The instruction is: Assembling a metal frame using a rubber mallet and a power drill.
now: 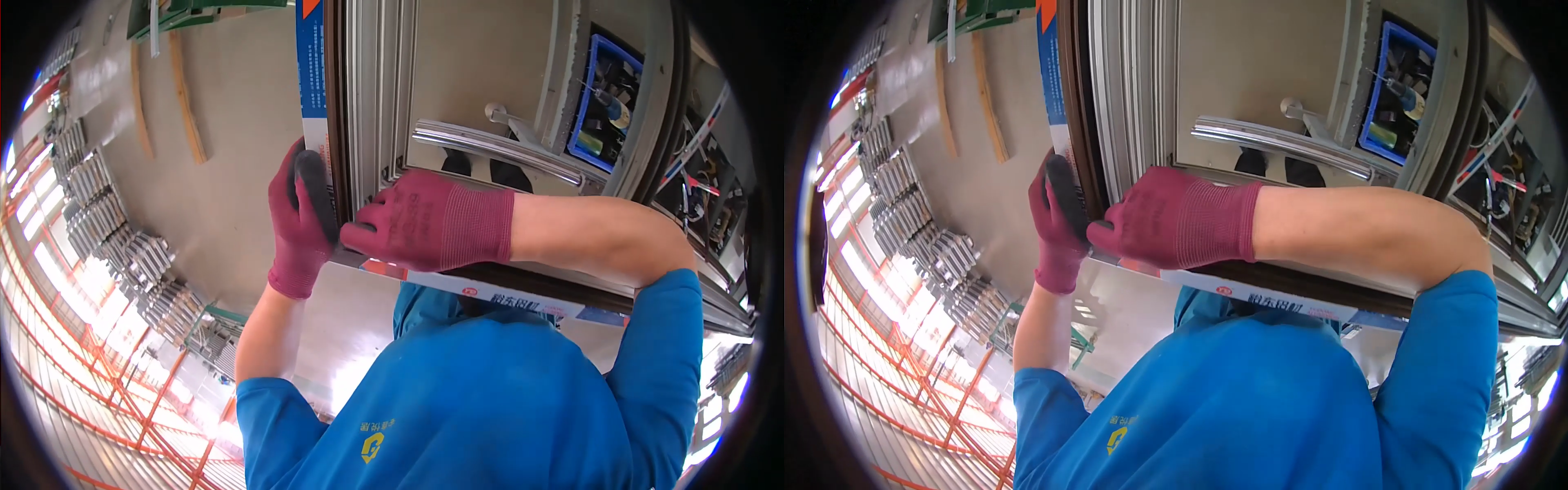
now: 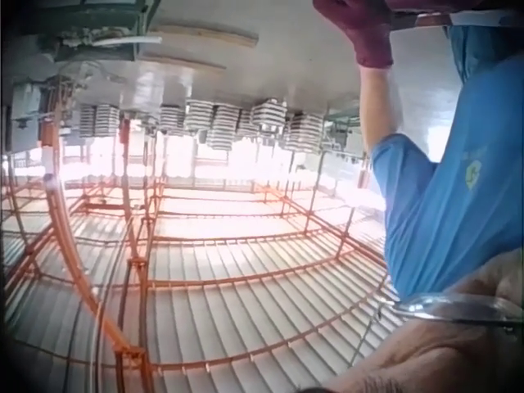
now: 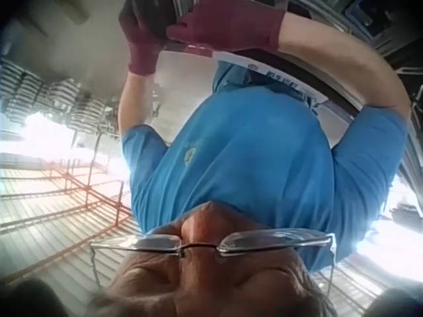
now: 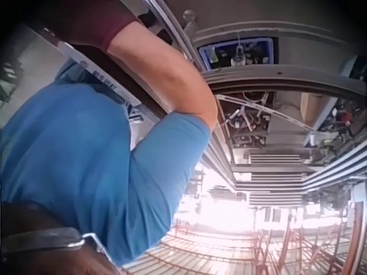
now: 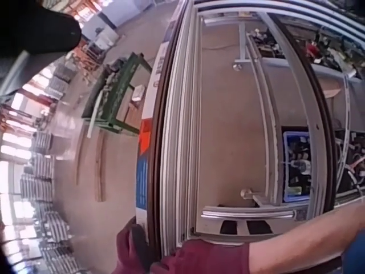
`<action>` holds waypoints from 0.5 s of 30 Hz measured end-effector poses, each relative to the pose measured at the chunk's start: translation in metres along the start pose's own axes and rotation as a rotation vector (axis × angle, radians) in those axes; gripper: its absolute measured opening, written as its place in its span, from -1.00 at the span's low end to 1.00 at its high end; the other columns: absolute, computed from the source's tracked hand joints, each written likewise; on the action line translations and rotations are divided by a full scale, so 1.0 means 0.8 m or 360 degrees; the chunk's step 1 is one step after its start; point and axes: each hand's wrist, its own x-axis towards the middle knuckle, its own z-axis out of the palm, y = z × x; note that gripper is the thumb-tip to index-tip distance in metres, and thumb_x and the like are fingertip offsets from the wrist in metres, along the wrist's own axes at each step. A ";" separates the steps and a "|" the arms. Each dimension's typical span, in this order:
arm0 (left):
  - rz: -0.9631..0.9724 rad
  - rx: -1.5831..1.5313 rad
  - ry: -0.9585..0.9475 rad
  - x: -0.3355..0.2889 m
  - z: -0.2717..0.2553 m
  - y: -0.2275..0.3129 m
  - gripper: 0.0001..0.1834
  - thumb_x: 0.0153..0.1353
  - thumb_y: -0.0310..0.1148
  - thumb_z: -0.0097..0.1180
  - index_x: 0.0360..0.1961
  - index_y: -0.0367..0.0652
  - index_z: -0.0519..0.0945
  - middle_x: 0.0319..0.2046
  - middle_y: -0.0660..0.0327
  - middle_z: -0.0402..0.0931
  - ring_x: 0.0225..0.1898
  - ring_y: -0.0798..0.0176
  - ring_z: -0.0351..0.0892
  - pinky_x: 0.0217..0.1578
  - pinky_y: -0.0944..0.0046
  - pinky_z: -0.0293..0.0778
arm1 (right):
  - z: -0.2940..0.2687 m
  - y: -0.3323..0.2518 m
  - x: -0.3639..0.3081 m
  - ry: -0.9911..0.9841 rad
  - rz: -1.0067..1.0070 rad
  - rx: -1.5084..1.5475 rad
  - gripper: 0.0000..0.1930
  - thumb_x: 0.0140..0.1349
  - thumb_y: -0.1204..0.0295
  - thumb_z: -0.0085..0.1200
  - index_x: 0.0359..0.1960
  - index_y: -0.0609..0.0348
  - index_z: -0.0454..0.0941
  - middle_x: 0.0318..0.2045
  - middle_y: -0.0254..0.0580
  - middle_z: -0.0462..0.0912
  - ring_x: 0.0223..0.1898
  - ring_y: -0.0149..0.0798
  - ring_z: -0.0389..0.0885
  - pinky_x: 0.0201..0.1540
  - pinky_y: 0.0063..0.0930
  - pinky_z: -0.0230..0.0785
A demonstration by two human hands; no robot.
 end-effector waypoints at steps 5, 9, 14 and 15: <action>0.0105 -0.0282 -0.0049 0.042 -0.006 0.037 -0.40 0.65 -0.09 -0.10 0.37 -0.45 0.45 0.09 -0.06 0.67 0.11 0.15 0.64 0.19 0.18 0.50 | -0.031 0.006 -0.060 0.0133 0.0430 -0.0001 -0.71 0.29 0.35 0.27 -0.02 0.17 0.57 -0.33 -0.04 0.70 -0.25 0.03 0.77 -0.24 -0.14 0.63; 0.0276 -0.0173 -0.0090 0.048 -0.008 0.053 -0.44 0.59 -0.25 -0.01 0.46 -0.37 0.38 0.21 -0.05 0.59 0.21 0.13 0.59 0.26 0.16 0.44 | -0.061 -0.002 -0.109 0.0370 0.0538 0.0100 -0.63 0.24 0.46 0.30 0.09 0.16 0.61 -0.21 0.03 0.76 -0.21 0.08 0.78 -0.14 -0.10 0.64; 0.0885 0.0831 -0.0209 0.007 -0.019 0.088 -0.13 0.13 -0.28 0.41 0.48 -0.22 0.38 0.47 -0.14 0.30 0.49 -0.34 0.22 0.45 -0.21 0.23 | -0.062 -0.045 -0.230 0.0751 0.0979 0.0121 -0.63 0.23 0.55 0.26 0.10 0.12 0.67 -0.11 0.02 0.75 -0.09 0.14 0.72 -0.02 -0.12 0.60; 0.1043 0.1184 -0.0273 -0.007 -0.021 0.079 -0.14 0.13 -0.24 0.40 0.47 -0.14 0.40 0.50 -0.14 0.26 0.51 -0.38 0.18 0.45 -0.31 0.18 | -0.064 -0.057 -0.257 0.0770 0.1128 0.0205 -0.65 0.25 0.57 0.23 0.09 0.15 0.68 -0.12 0.02 0.75 -0.08 0.10 0.73 0.00 -0.15 0.59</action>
